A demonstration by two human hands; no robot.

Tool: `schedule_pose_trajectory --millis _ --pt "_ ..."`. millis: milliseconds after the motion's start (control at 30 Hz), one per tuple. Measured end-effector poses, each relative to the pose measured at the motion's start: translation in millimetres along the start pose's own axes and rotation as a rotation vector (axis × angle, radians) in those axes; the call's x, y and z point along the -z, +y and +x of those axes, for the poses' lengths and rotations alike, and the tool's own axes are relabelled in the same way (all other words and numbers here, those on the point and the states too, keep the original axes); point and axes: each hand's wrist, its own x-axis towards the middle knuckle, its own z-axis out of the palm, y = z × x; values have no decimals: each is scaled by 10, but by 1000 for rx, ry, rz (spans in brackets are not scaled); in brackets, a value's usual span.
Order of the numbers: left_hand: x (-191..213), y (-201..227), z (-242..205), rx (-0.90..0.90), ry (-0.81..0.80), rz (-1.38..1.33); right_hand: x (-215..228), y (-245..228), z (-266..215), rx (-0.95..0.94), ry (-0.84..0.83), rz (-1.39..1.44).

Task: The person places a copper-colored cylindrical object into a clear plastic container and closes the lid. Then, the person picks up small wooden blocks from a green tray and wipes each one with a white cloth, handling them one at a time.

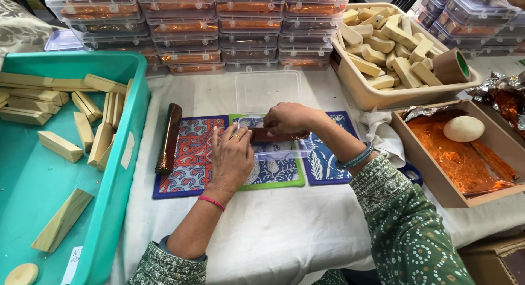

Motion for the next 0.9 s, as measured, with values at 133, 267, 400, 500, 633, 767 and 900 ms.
schedule_pose_trajectory --millis 133,267,400,500,633,767,900 --pt "-39 -27 4 -11 3 22 -63 -85 -227 -40 120 -119" --pt "-25 -23 12 14 -38 -2 -75 136 -573 7 422 -150" --pt "-68 -44 -3 2 -17 -28 -39 154 -887 -59 440 -177" --pt "-14 -15 -10 -51 86 -1 -124 142 -889 -127 388 -194" --pt "158 77 29 -91 30 37 -336 320 -680 -147 456 -225" --pt "88 60 30 -102 -12 103 -426 392 -567 -244 458 -231" --pt "-49 -53 42 -68 -16 11 -408 358 -622 -271 538 -109"
